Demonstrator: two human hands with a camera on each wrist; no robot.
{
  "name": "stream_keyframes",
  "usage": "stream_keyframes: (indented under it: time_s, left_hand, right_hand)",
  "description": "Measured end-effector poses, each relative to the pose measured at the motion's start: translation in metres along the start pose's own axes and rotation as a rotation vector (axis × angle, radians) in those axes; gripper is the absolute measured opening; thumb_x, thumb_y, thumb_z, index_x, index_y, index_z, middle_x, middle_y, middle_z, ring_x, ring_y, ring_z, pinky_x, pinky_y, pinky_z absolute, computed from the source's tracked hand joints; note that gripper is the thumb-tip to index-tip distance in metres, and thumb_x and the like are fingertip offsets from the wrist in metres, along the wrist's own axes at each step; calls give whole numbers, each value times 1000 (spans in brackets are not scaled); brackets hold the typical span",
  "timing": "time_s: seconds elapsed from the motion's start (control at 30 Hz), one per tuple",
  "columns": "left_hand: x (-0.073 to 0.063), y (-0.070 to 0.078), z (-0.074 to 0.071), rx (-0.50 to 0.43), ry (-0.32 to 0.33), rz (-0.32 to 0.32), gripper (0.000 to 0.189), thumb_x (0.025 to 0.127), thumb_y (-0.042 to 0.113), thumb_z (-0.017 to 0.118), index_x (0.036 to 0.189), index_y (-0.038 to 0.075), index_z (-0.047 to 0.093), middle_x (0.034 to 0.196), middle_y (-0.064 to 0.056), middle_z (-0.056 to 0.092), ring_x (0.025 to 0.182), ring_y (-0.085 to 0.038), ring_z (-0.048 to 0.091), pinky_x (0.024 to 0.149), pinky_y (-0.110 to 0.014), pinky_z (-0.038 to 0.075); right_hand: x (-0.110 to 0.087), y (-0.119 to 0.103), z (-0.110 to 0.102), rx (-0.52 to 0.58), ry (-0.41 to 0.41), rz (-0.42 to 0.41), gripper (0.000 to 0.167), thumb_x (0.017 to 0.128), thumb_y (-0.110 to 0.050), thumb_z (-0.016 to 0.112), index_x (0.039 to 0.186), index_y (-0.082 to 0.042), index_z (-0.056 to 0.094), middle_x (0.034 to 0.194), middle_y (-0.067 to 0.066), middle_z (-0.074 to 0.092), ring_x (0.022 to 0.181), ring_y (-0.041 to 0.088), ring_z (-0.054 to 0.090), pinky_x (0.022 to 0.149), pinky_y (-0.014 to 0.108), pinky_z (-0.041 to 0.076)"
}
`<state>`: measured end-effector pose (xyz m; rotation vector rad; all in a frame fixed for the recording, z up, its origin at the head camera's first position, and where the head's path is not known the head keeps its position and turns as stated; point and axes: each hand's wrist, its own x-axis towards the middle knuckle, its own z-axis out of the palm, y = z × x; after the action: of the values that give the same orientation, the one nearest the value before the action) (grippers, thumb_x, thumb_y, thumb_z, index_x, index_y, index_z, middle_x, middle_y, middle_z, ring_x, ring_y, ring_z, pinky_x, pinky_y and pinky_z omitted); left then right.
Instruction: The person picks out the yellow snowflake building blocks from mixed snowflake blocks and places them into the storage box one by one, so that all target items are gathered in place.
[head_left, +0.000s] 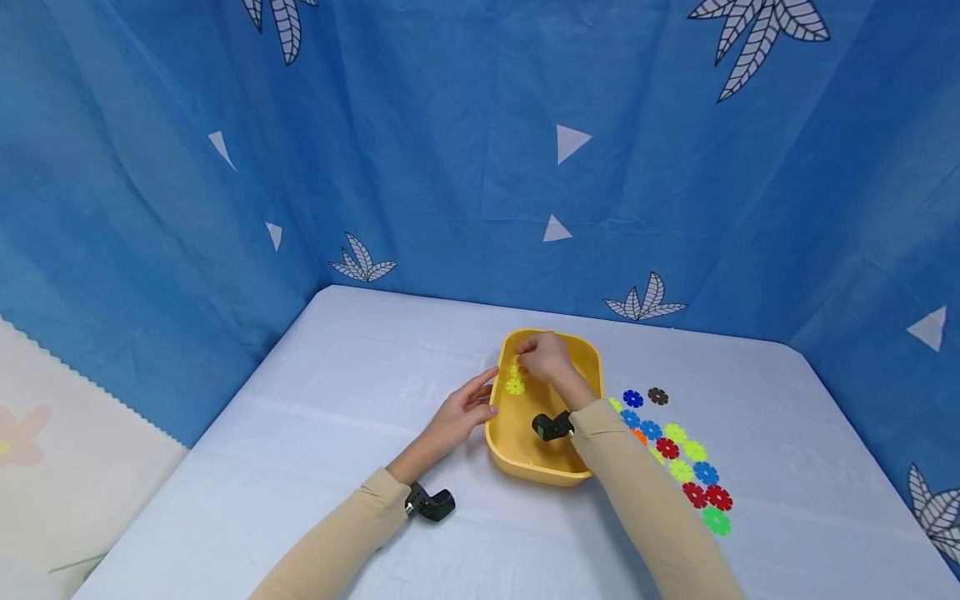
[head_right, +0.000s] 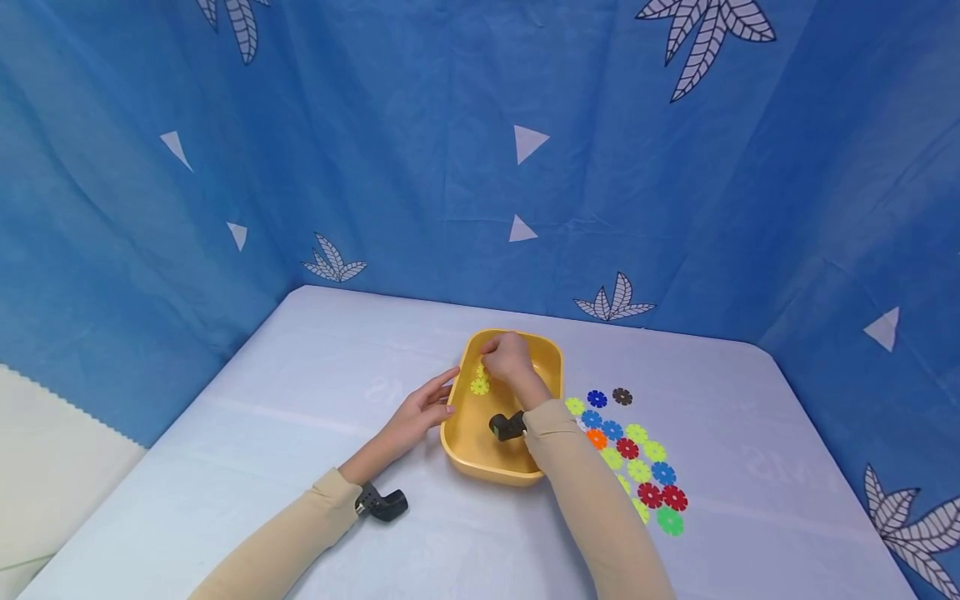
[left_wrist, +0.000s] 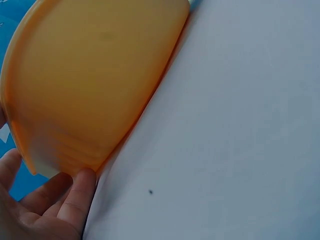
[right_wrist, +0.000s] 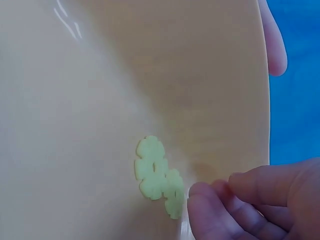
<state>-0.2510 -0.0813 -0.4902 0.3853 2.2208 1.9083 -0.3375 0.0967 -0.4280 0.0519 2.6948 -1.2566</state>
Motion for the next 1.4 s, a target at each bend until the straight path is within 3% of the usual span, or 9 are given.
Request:
stream_keyframes:
  time_s: [0.7, 0.87, 1.1, 1.4]
  left_hand:
    - [-1, -2, 0, 6, 1, 0, 64, 98, 16, 58, 158, 23, 39, 153, -19, 51, 141, -37, 51, 105, -44, 57]
    - [-1, -2, 1, 2, 2, -1, 65, 97, 15, 59, 158, 23, 39, 154, -19, 51, 141, -37, 51, 106, -43, 56]
    - [-2, -1, 1, 9, -4, 13, 66, 96, 15, 59, 158, 22, 38, 154, -20, 50, 142, -37, 51, 106, -43, 56]
    - [-2, -2, 0, 1, -6, 16, 67, 96, 15, 59, 159, 22, 38, 155, -20, 49, 141, -38, 51, 106, -43, 56]
  right_hand:
    - [-4, -1, -1, 5, -10, -27, 19, 95, -4, 67, 112, 2, 73, 108, 20, 70, 81, 26, 72, 80, 32, 65]
    - [-4, -1, -8, -2, -17, -50, 20, 96, -4, 66, 113, 4, 72, 112, 22, 70, 86, 30, 74, 83, 35, 65]
    - [-5, 0, -43, -24, -19, -58, 27, 97, -7, 65, 121, 4, 70, 119, 24, 69, 92, 31, 75, 85, 35, 65]
    - [-11, 18, -96, -69, -41, -48, 37, 100, -13, 62, 131, 6, 64, 127, 27, 65, 103, 34, 74, 89, 38, 64]
